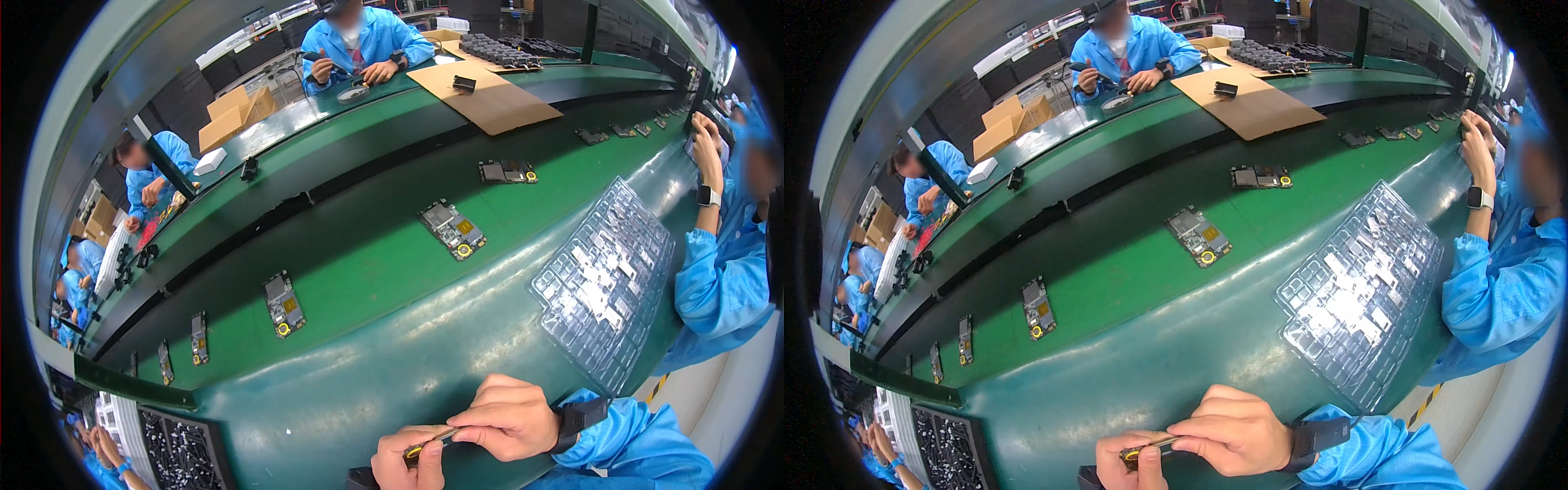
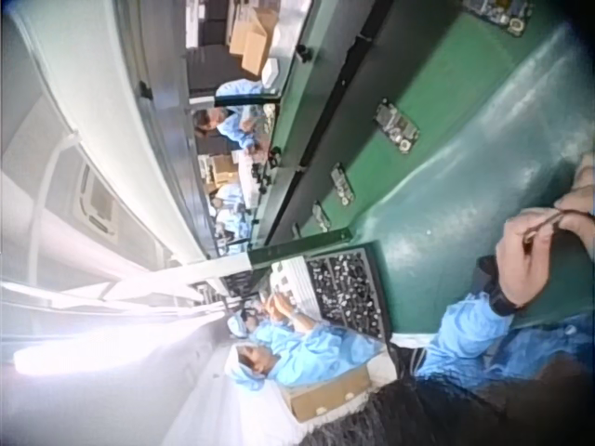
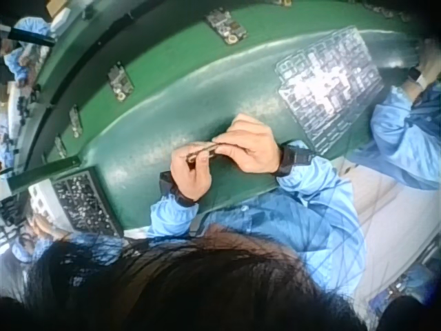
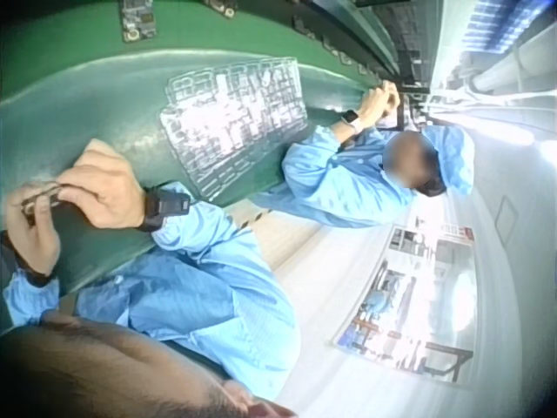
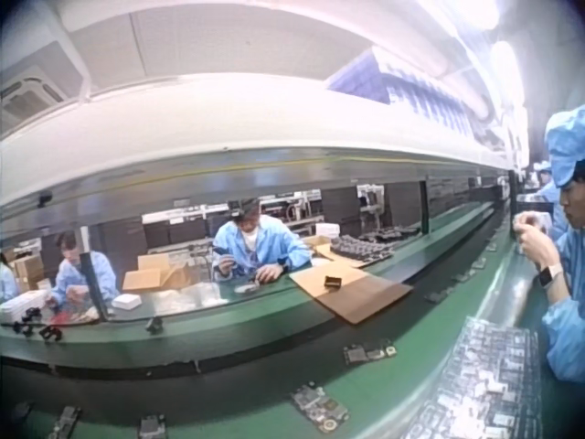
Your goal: Assembling and inspecting circuit board components on a production line.
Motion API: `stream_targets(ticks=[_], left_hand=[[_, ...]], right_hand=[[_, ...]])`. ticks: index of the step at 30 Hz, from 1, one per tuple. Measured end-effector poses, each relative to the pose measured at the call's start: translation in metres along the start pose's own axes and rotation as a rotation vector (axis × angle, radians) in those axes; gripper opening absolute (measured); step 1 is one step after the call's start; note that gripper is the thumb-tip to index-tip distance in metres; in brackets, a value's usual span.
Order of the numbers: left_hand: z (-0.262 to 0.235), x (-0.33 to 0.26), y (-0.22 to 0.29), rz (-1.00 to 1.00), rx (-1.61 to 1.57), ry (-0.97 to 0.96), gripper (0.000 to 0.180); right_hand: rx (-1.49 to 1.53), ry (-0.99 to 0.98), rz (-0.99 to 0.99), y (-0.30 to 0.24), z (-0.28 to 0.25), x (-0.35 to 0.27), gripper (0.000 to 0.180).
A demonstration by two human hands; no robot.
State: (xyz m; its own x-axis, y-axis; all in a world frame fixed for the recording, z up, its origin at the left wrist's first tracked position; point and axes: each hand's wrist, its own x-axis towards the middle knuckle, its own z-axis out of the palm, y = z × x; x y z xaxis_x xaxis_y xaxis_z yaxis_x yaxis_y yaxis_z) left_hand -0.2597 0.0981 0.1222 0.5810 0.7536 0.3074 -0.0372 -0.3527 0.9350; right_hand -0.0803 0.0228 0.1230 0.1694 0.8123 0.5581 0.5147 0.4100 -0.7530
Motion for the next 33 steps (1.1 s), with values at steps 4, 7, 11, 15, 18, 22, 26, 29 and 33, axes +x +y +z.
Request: stream_targets(ticks=[4,7,11,15,18,22,26,29,33], left_hand=[[-0.009,0.013,0.003,-0.009,-0.093,-0.036,0.019],[-0.013,0.015,0.007,-0.088,0.054,-0.012,0.018],[-0.025,0.023,0.014,-0.128,0.001,-0.181,0.014],[-0.034,0.032,0.021,-0.119,-0.340,-0.118,0.009],[-0.051,0.023,0.008,-0.124,0.084,-0.166,0.013],[-0.073,0.020,-0.015,-0.097,0.070,-0.360,0.034],[-0.089,0.041,-0.035,-0.343,-0.224,0.126,0.055],[-0.113,0.051,-0.064,-0.329,-0.215,0.163,0.051],[-0.120,0.056,-0.074,-0.328,-0.129,0.154,0.046]], right_hand=[[-0.047,-0.005,0.010,0.001,0.002,0.006,0.025],[-0.019,-0.098,0.038,0.006,-0.003,0.011,0.024],[0.141,-0.209,0.264,-0.005,-0.003,0.009,0.026],[0.028,-0.129,0.187,-0.013,0.008,0.012,0.027],[-0.067,-0.168,0.181,-0.014,0.021,0.015,0.027],[-0.038,-0.620,0.439,-0.005,0.030,0.012,0.031],[0.529,-0.077,0.861,0.026,0.065,0.025,0.025],[0.829,0.215,0.789,0.043,0.080,0.084,0.028],[0.750,0.153,0.792,0.038,0.100,0.087,0.044]])
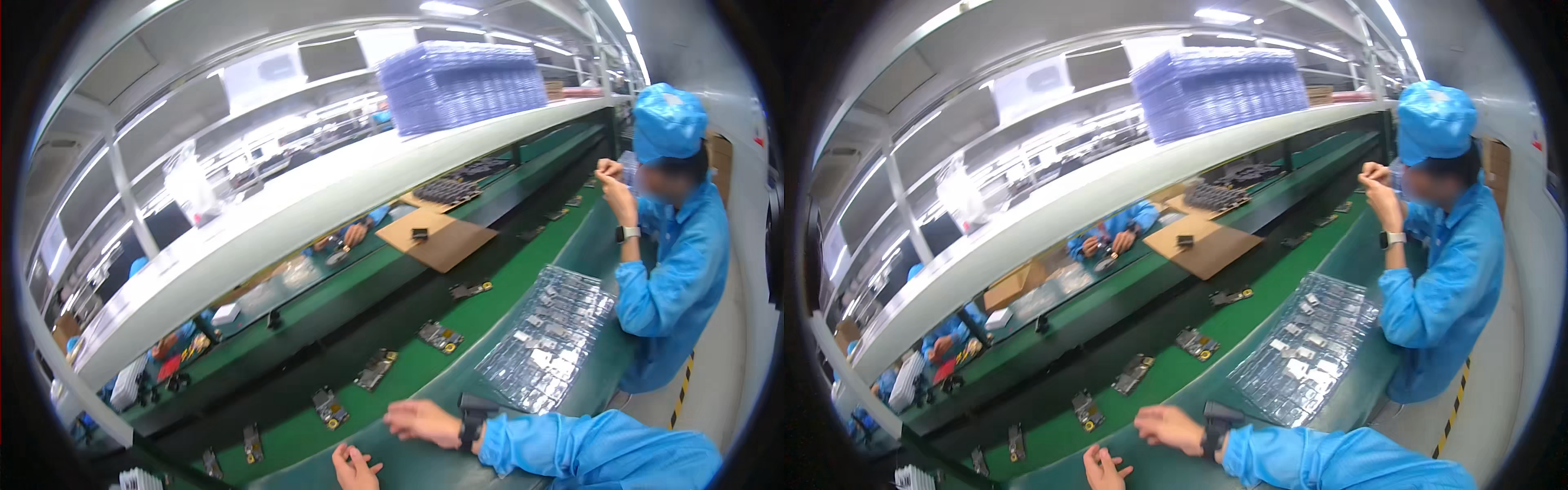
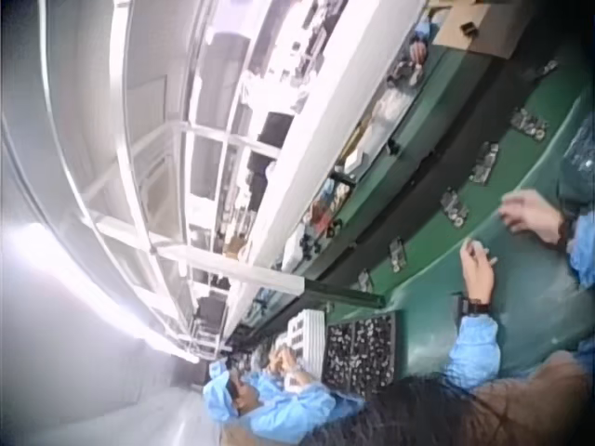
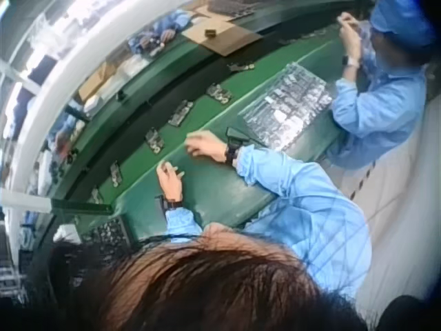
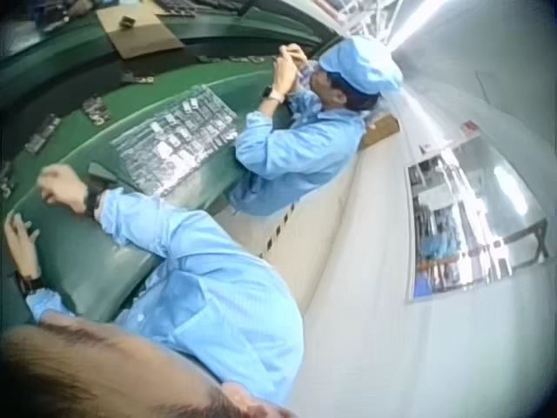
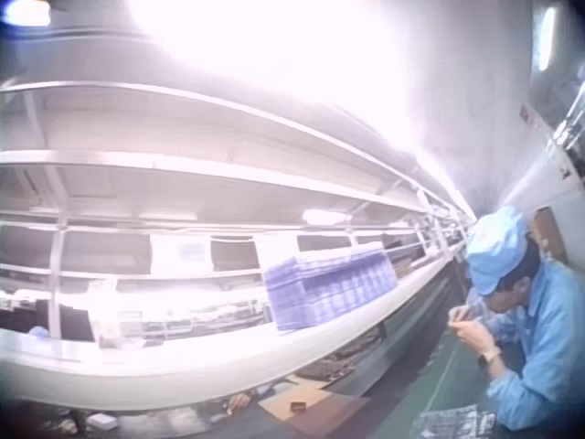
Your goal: Assembling and inspecting circuit board components on a production line.
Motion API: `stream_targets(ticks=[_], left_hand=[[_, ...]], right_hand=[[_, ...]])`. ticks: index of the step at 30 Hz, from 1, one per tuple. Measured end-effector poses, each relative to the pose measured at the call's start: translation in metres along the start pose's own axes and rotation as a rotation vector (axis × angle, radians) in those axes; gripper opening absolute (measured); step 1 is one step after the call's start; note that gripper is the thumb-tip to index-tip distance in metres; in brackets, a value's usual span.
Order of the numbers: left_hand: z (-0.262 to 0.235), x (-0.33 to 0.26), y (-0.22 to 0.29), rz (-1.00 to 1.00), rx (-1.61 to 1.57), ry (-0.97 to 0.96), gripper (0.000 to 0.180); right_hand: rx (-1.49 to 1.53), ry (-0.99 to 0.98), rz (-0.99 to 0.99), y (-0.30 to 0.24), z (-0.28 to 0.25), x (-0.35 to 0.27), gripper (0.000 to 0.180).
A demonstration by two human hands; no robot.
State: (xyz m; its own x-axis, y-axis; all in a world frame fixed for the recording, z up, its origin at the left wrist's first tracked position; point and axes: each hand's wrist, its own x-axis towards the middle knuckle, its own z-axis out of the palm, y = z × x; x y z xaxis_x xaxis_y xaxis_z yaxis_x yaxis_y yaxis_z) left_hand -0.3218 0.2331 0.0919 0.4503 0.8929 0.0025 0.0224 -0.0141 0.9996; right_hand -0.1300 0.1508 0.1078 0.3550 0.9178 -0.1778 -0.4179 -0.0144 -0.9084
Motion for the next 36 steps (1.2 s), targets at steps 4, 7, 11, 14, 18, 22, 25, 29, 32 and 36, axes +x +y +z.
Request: stream_targets(ticks=[4,7,11,14,18,22,25,29,32,36], left_hand=[[-0.013,0.004,-0.020,0.280,0.382,0.021,0.042],[-0.004,-0.016,0.020,0.399,0.564,0.007,0.040],[0.001,-0.026,0.031,0.461,0.578,-0.056,0.037],[0.013,-0.032,0.021,0.441,0.459,-0.173,0.032],[0.040,-0.055,0.020,0.199,0.115,-0.469,0.034],[0.052,-0.068,0.019,0.102,-0.021,-0.552,0.040],[0.055,-0.073,0.033,-0.020,-0.101,-0.507,0.045],[0.045,-0.065,0.031,0.108,0.284,-0.364,0.056],[0.046,-0.065,0.026,0.266,0.391,-0.299,0.054],[0.044,-0.063,0.019,0.359,0.398,-0.277,0.046]], right_hand=[[-0.662,-0.032,-0.376,-0.012,0.014,-0.110,0.028],[-1.196,0.156,-0.846,-0.025,-0.027,-0.165,0.029],[-1.489,0.674,-0.807,-0.037,-0.074,-0.220,0.030],[-1.623,0.734,-0.693,-0.023,-0.101,-0.244,0.024],[-1.621,0.542,-0.755,-0.011,-0.103,-0.244,0.016],[-1.447,0.239,-0.931,-0.029,-0.064,-0.238,0.014],[-1.252,0.033,-1.029,-0.034,-0.058,-0.238,0.014],[-1.431,0.187,-0.741,-0.051,-0.108,-0.212,0.029],[-1.612,0.198,-0.510,-0.083,-0.143,-0.196,0.035],[-1.629,-0.028,-0.356,-0.093,-0.161,-0.177,0.041]])
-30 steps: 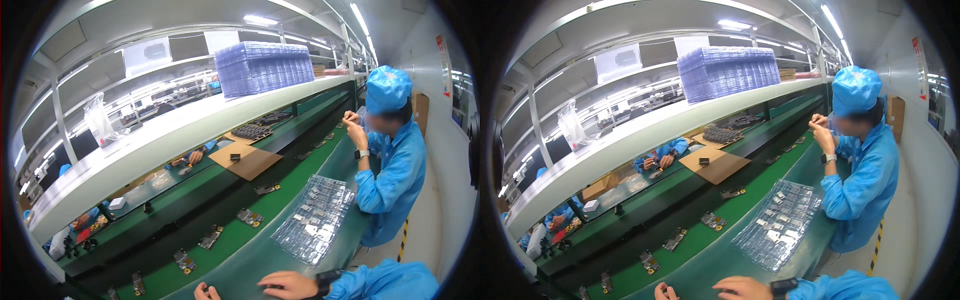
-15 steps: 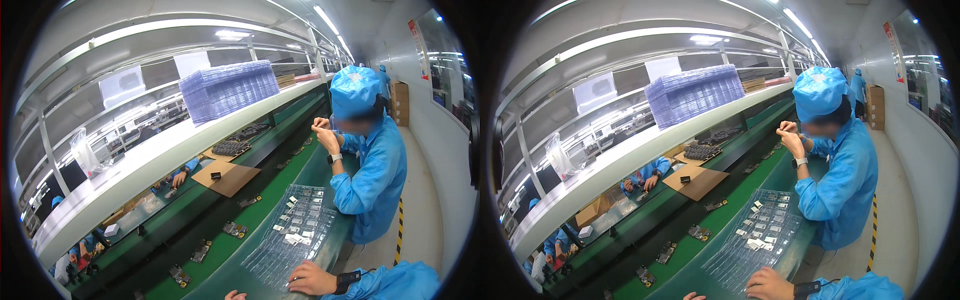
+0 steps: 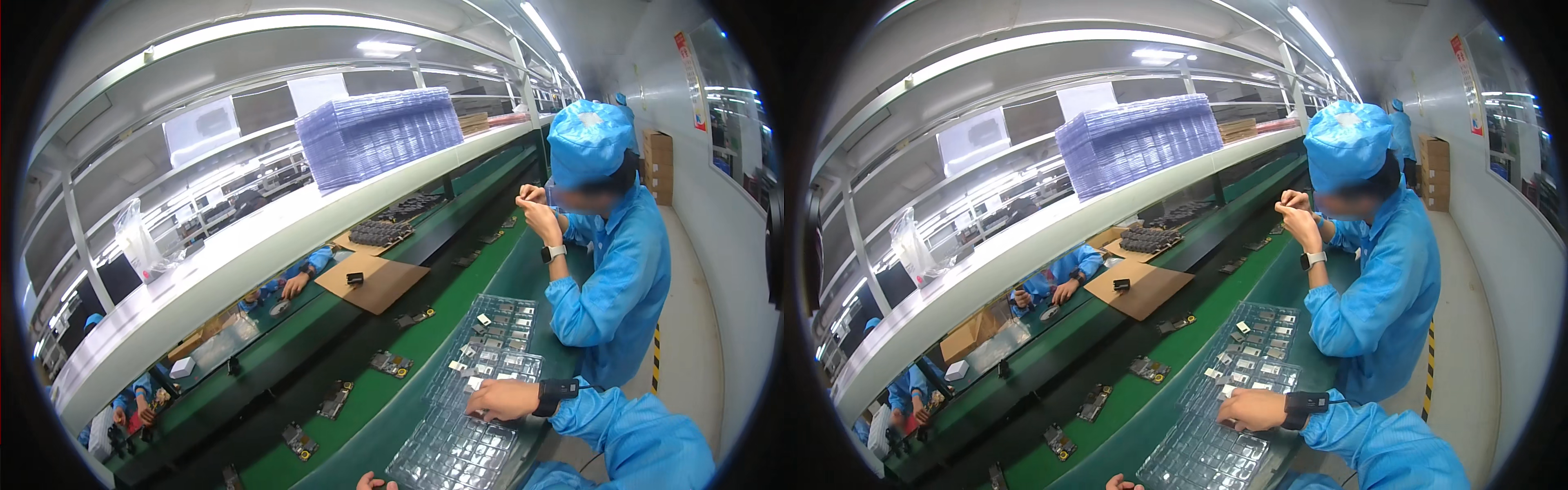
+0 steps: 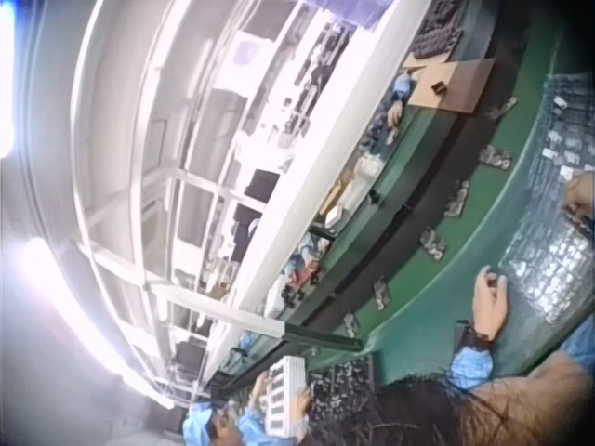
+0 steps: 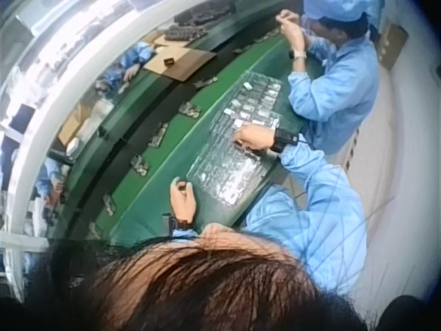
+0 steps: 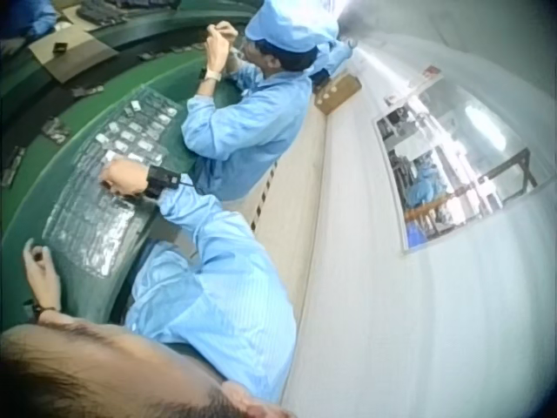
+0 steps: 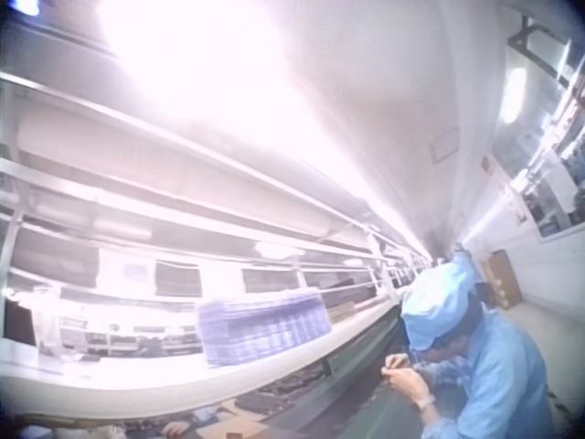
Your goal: Assembling and inspecting circuit board components on a production line.
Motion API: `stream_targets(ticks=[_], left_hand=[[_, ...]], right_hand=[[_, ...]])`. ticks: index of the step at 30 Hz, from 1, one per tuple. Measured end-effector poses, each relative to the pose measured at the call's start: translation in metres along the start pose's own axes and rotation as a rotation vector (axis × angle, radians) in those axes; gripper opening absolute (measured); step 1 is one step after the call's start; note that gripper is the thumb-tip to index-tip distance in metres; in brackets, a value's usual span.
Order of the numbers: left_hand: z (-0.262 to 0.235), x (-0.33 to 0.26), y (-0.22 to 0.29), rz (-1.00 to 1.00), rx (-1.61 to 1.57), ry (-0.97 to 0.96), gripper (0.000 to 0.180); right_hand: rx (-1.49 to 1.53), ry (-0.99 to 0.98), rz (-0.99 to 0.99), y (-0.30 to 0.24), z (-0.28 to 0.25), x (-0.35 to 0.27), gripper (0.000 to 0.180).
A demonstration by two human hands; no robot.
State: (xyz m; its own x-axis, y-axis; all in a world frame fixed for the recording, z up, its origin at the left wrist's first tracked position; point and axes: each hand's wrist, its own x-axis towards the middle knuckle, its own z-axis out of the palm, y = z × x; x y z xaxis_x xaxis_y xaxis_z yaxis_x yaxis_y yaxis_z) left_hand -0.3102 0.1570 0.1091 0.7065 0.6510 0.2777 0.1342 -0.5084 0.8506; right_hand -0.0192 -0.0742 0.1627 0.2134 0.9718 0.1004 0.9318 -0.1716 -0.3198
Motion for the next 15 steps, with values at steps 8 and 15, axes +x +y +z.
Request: stream_targets(ticks=[8,15], left_hand=[[-0.004,0.000,0.013,0.115,0.039,0.027,0.042],[-0.001,-0.012,0.039,0.095,-0.535,-0.391,0.037]], right_hand=[[0.045,-0.126,-0.020,-0.022,-0.022,0.027,0.022],[0.720,0.193,-0.236,-0.145,0.031,0.033,0.017]])
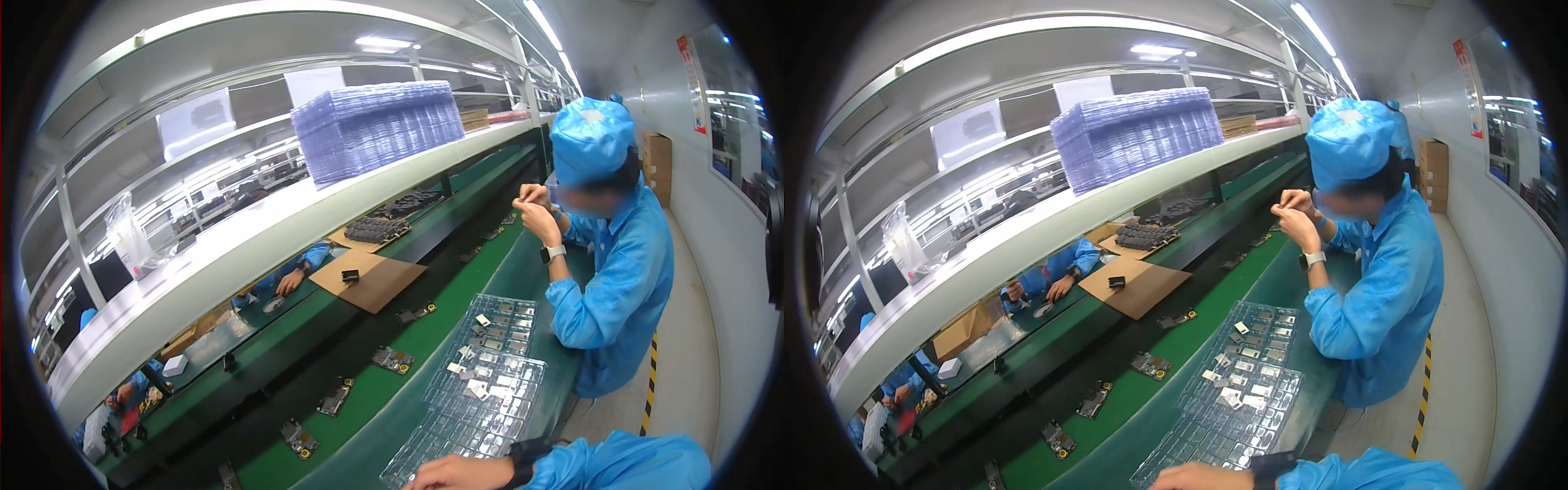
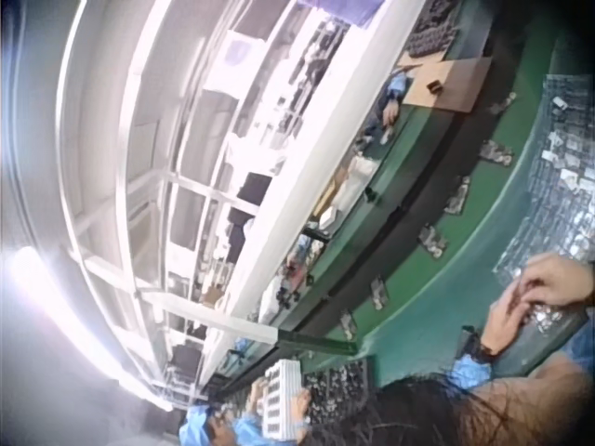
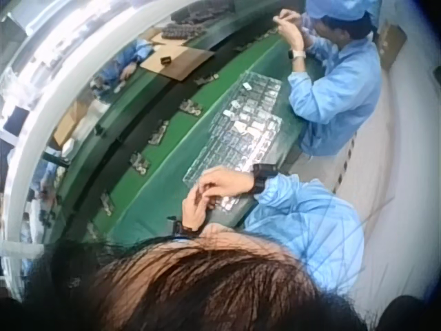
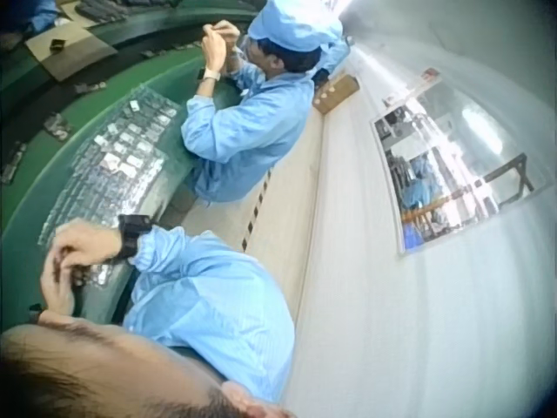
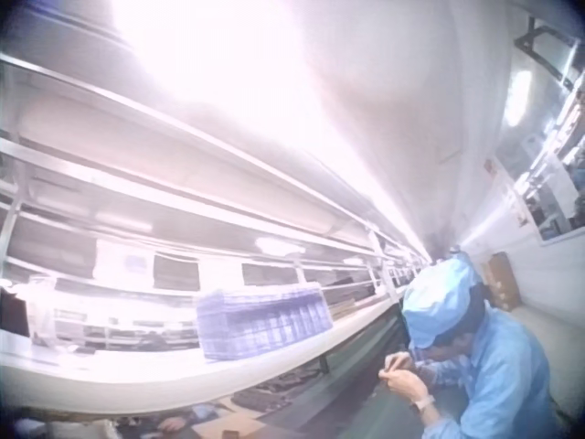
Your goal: Assembling and inspecting circuit board components on a production line.
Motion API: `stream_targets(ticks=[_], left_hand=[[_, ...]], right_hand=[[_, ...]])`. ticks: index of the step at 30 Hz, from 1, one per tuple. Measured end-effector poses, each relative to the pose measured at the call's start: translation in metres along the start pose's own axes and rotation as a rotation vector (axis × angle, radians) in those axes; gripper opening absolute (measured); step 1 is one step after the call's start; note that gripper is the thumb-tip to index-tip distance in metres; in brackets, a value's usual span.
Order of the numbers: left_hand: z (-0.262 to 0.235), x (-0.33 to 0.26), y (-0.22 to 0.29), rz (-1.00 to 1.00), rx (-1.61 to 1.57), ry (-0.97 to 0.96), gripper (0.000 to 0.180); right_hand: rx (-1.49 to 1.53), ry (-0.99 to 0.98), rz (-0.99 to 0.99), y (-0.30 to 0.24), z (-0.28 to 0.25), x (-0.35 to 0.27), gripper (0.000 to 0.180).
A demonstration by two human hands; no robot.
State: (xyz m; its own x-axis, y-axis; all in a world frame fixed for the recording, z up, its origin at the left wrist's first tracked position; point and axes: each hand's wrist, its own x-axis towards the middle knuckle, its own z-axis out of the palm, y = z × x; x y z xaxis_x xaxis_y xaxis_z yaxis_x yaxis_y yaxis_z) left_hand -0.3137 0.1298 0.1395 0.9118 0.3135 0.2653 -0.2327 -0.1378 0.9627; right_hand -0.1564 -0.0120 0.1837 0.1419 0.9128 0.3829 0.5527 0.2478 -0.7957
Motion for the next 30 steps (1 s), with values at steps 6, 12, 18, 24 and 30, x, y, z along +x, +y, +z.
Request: stream_targets(ticks=[6,12,18,24,30], left_hand=[[-0.013,-0.004,-0.017,-0.290,-0.144,0.011,0.025],[-0.023,0.001,-0.021,-0.217,0.024,0.294,0.025],[-0.038,0.002,-0.024,-0.187,0.029,0.379,0.027],[-0.047,0.008,-0.034,-0.115,0.043,0.471,0.027],[-0.069,-0.001,-0.054,-0.086,0.032,0.554,0.029]], right_hand=[[-0.087,0.275,0.212,0.000,0.014,-0.022,0.025],[-0.515,0.104,0.394,-0.020,-0.001,-0.108,0.034],[-0.425,0.067,0.354,-0.030,-0.002,-0.143,0.028],[-0.403,0.256,0.199,-0.038,-0.001,-0.164,0.022],[-0.554,0.336,-0.132,-0.097,-0.042,-0.142,0.019]])
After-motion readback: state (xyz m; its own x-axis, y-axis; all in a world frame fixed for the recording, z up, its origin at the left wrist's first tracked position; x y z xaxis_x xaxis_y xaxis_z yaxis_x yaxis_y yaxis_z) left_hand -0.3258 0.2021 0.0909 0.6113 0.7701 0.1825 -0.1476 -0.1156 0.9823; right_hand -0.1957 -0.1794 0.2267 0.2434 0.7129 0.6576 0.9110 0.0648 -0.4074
